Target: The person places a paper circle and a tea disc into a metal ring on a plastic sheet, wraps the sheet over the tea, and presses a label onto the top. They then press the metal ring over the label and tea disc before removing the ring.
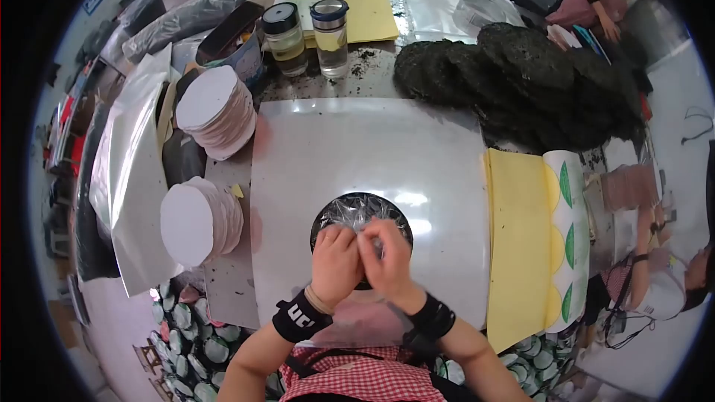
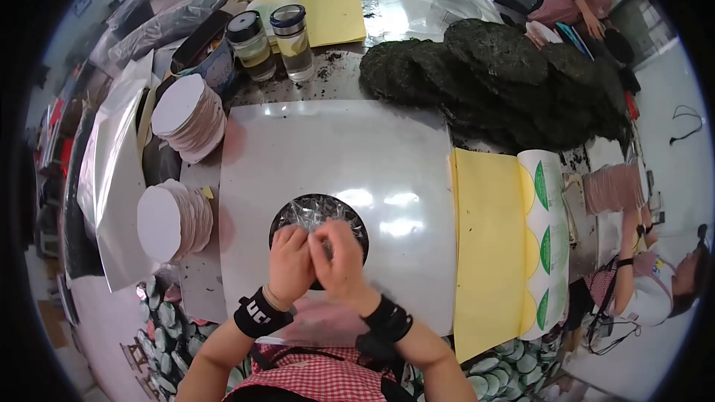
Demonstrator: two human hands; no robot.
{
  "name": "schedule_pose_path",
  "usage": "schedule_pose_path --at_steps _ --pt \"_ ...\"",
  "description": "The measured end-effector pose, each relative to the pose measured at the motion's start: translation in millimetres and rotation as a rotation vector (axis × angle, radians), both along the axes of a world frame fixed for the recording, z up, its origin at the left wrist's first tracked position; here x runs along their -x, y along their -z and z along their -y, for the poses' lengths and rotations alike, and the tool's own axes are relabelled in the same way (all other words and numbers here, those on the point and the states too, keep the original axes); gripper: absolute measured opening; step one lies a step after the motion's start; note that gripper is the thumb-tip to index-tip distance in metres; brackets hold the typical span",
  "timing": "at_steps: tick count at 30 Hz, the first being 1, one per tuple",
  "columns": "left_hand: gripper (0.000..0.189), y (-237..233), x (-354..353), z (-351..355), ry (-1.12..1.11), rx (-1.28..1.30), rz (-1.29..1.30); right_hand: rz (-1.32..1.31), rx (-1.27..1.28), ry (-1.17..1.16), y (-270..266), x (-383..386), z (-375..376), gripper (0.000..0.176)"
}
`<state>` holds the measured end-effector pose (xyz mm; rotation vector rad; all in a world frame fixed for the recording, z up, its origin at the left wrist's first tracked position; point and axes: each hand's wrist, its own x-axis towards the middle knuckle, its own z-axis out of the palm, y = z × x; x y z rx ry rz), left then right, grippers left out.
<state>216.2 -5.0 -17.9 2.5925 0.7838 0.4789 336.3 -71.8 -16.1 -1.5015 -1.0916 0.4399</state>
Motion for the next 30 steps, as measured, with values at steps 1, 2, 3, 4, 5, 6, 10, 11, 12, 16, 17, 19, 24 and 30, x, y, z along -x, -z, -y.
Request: schedule_pose_path --at_steps 1,2,3,4,5,6,10,11,12,16,17,19,24,30 --pt "0.032 -1 1 1 -0.011 -0.005 0.015 0.217 -0.017 0.028 -3 10 0 0.008" --pt "0.040 0 1 0 -0.038 -0.040 0.161 0.235 -0.027 0.017 -7 8 -2 0.008" --pt "0.048 1 2 1 -0.059 -0.070 0.305 0.104 0.099 0.004 -9 5 -2 0.013" --pt "0.065 -13 6 0 0.032 -0.032 0.261 -0.031 0.237 0.004 -10 4 5 0.021" --pt "0.065 -13 5 -4 0.038 -0.013 0.278 -0.016 0.256 0.016 -10 8 13 0.021" --pt "0.073 -12 4 -6 0.095 -0.045 0.074 0.232 0.230 0.025 -7 15 21 0.030" --pt "0.091 -13 -1 -7 0.157 -0.069 -0.160 0.583 0.282 -0.021 -13 2 58 0.041" --pt "0.092 -13 -1 -3 0.155 -0.016 -0.148 0.498 0.337 -0.067 -21 2 65 0.033" --pt "0.096 -13 0 -4 0.174 -0.027 -0.168 0.480 0.322 -0.079 -22 -9 52 0.016" --pt "0.090 -17 -1 4 0.182 -0.073 -0.205 0.482 0.351 -0.101 17 -13 11 0.012" --pt "0.086 -14 -2 3 0.185 -0.106 -0.221 0.570 0.288 -0.071 17 -9 18 0.012" --pt "0.075 -6 -2 1 0.199 -0.104 -0.212 0.557 0.285 -0.127 6 -11 29 0.012" --pt "0.070 -3 -5 4 0.223 -0.145 -0.261 0.633 0.438 -0.098 16 -28 1 0.012" --pt "0.069 -10 -6 1 0.245 -0.153 -0.321 0.713 0.083 0.581 12 -162 177 0.010"
